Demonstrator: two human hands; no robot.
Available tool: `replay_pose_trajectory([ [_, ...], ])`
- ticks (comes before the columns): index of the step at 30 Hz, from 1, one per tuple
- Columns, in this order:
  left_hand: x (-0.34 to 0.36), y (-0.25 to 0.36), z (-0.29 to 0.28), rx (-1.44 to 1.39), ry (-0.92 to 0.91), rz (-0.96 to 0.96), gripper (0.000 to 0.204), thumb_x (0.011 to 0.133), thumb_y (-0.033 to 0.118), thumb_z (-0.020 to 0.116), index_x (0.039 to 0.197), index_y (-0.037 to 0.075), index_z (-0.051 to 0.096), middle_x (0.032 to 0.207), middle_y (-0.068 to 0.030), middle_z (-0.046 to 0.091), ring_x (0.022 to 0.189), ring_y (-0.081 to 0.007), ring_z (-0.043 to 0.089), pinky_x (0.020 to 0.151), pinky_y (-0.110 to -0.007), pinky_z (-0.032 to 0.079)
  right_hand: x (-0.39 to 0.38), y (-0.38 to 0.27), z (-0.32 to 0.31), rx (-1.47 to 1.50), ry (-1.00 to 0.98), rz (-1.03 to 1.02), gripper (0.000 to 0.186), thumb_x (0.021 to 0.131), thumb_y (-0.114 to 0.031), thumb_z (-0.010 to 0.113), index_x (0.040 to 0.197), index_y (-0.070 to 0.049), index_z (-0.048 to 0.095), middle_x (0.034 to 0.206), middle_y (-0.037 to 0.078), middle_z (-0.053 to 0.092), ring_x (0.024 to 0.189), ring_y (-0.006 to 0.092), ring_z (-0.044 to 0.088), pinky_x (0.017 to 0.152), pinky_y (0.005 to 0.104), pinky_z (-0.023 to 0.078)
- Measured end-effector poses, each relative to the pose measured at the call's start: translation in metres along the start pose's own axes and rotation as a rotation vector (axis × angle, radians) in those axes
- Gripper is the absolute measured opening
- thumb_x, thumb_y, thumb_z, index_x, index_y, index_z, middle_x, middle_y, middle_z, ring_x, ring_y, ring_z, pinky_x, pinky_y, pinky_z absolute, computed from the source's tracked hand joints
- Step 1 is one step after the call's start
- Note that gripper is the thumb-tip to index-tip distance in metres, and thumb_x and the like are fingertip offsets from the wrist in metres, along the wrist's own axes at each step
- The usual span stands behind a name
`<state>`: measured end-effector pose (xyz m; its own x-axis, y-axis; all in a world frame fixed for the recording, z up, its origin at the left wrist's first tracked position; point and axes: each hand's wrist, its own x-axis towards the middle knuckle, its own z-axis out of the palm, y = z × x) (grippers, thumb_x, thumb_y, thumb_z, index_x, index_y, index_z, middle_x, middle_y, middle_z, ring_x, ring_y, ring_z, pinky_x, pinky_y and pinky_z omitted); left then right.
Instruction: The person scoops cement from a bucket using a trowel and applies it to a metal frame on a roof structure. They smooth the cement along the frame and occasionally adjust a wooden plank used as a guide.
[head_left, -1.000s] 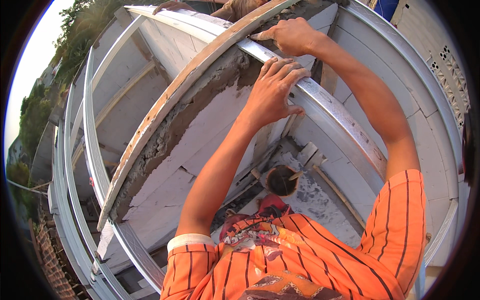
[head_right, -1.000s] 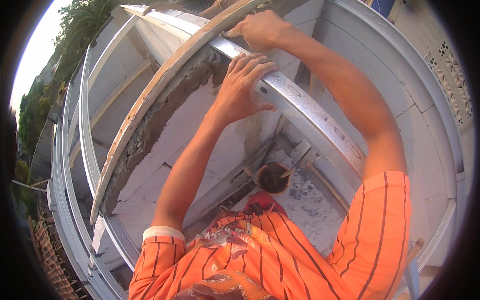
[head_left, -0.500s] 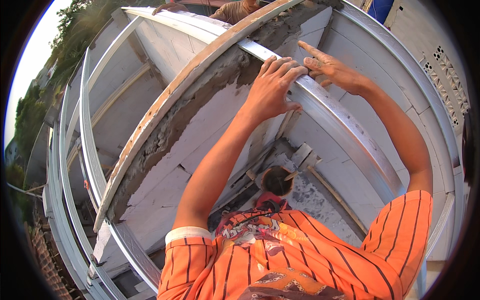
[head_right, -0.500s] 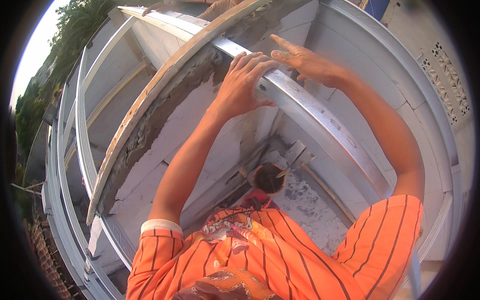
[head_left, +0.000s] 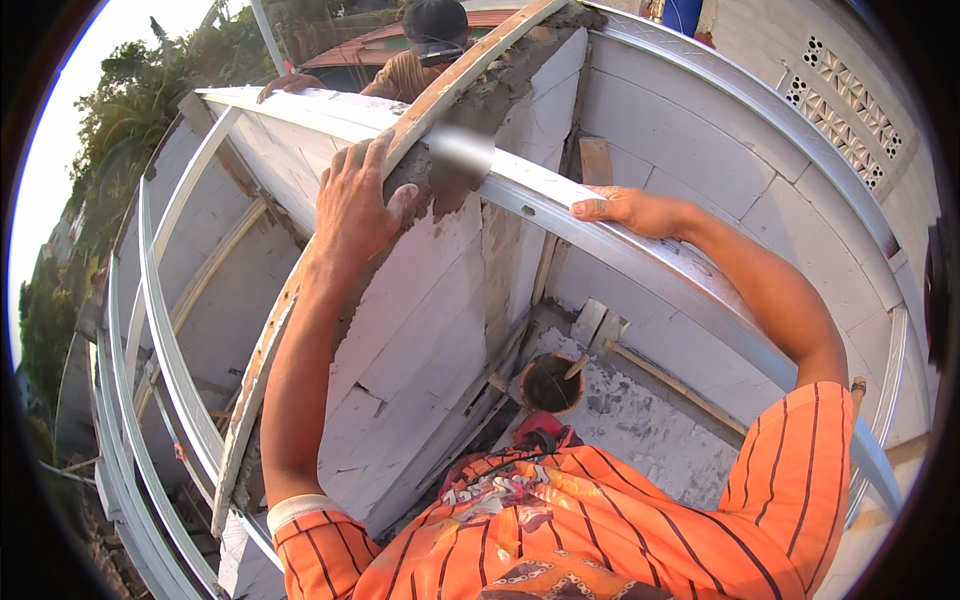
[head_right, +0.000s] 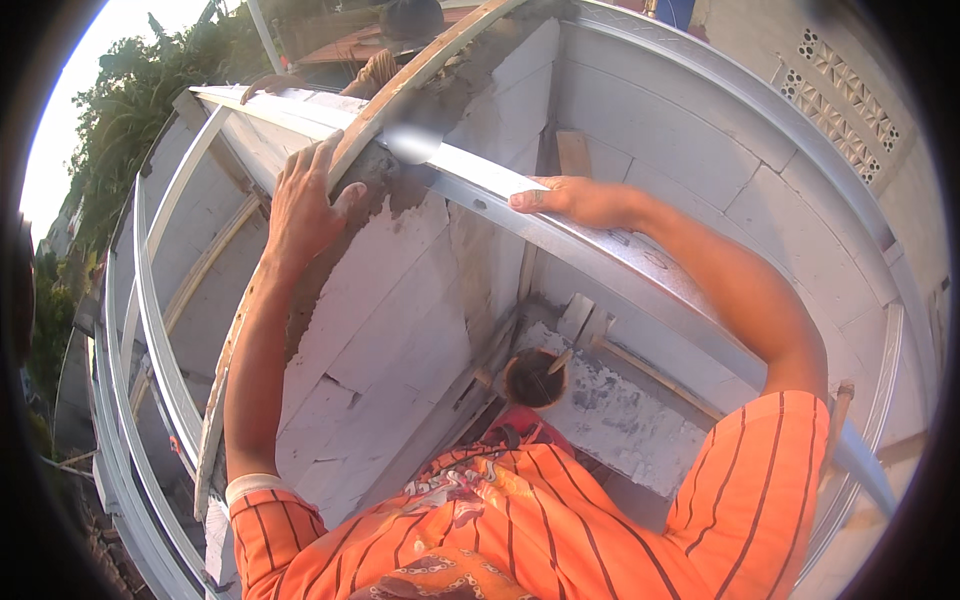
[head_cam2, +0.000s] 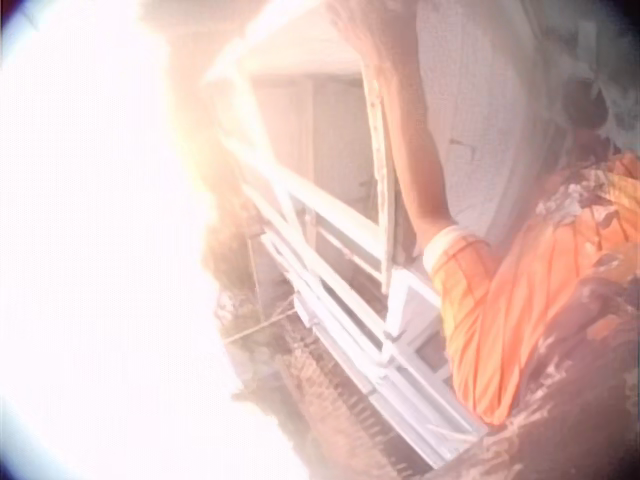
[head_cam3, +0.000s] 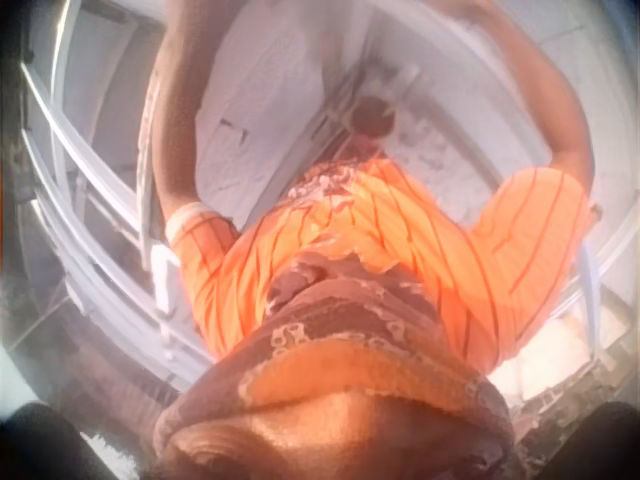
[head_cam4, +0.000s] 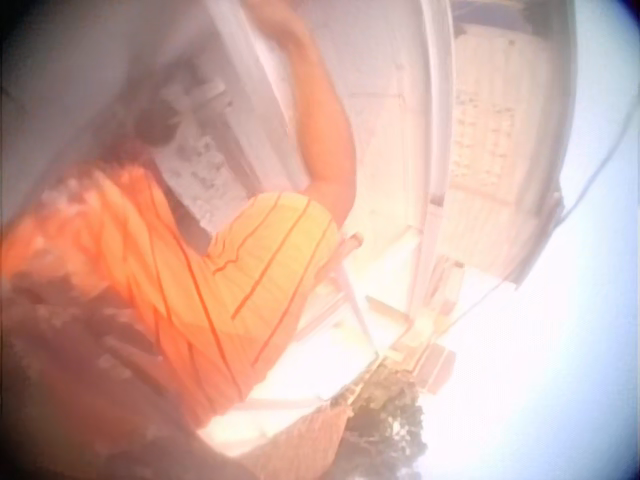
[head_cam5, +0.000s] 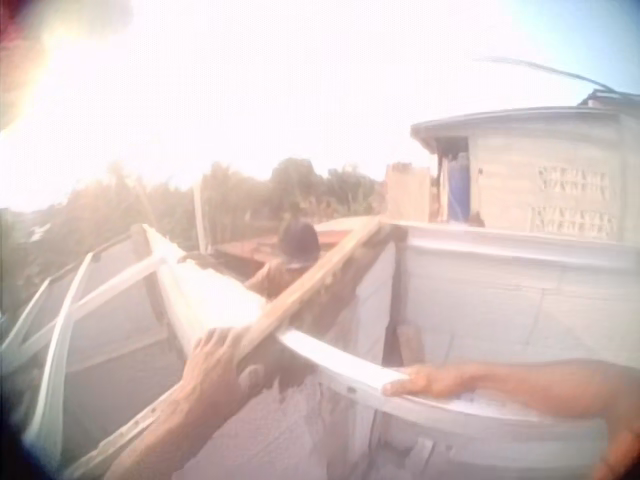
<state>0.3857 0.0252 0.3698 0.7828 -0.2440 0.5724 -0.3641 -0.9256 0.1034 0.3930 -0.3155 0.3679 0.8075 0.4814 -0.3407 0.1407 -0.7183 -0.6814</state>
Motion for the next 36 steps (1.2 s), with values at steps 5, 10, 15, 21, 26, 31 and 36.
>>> replay_pose_trajectory([
  [5,-0.005,-0.043,0.004,-0.129,-0.132,-0.155,0.056,0.087,0.030,0.065,0.129,-0.005,0.050,0.115,-0.0242,0.060,0.110,-0.0368,0.057,0.096,-0.042,0.043,0.002,0.005,-0.006,-0.007,-0.013,0.010,0.094,0.082,-0.074,0.046,0.145,-0.005,0.036,0.145,0.025,0.037,0.135,0.0396,0.034,0.109,0.0497,0.029],
  [10,0.008,-0.040,0.012,-0.182,-0.126,-0.087,0.050,0.088,0.029,0.063,0.123,-0.008,0.056,0.114,-0.0285,0.060,0.105,-0.0380,0.060,0.094,-0.042,0.044,-0.004,-0.006,-0.005,0.025,-0.020,0.021,0.093,0.082,-0.074,0.047,0.145,-0.005,0.037,0.146,0.024,0.036,0.136,0.0396,0.033,0.109,0.0495,0.028],
  [15,0.039,-0.042,0.026,-0.145,-0.096,0.035,0.050,0.087,0.028,0.063,0.121,-0.008,0.058,0.108,-0.0295,0.062,0.102,-0.0396,0.061,0.092,-0.043,0.045,0.001,0.005,-0.005,0.003,0.032,0.005,0.093,0.082,-0.073,0.047,0.145,-0.006,0.037,0.146,0.025,0.036,0.138,0.0390,0.031,0.110,0.0501,0.028],
  [21,0.078,-0.038,0.045,-0.174,-0.077,0.023,0.050,0.085,0.029,0.066,0.119,-0.007,0.059,0.106,-0.0273,0.063,0.099,-0.0392,0.062,0.089,-0.043,0.046,0.001,-0.011,0.002,0.013,0.012,-0.022,0.092,0.082,-0.073,0.048,0.143,-0.003,0.040,0.142,0.027,0.039,0.135,0.0408,0.034,0.108,0.0511,0.029],
  [26,0.093,-0.045,0.062,-0.152,-0.039,0.044,0.054,0.086,0.034,0.064,0.124,-0.004,0.057,0.118,-0.0248,0.062,0.110,-0.0372,0.059,0.096,-0.041,0.044,0.011,0.006,0.003,-0.010,0.050,-0.015,0.091,0.082,-0.073,0.047,0.141,-0.004,0.043,0.139,0.027,0.043,0.130,0.0409,0.041,0.106,0.0517,0.030],
  [31,0.067,-0.046,0.052,-0.159,-0.036,0.047,0.052,0.086,0.032,0.066,0.122,-0.005,0.059,0.113,-0.0267,0.062,0.105,-0.0367,0.061,0.094,-0.041,0.045,0.003,-0.010,0.006,0.003,0.051,-0.022,0.090,0.081,-0.074,0.047,0.142,-0.008,0.043,0.138,0.027,0.045,0.128,0.0395,0.043,0.104,0.0529,0.032],
  [36,0.021,-0.046,0.039,-0.177,-0.038,-0.029,0.051,0.087,0.035,0.064,0.120,-0.004,0.060,0.109,-0.0238,0.064,0.102,-0.0372,0.061,0.092,-0.042,0.046,0.008,-0.002,0.005,-0.033,0.108,0.027,0.089,0.081,-0.072,0.049,0.142,-0.008,0.043,0.134,0.026,0.048,0.122,0.0382,0.048,0.100,0.0488,0.036],
])
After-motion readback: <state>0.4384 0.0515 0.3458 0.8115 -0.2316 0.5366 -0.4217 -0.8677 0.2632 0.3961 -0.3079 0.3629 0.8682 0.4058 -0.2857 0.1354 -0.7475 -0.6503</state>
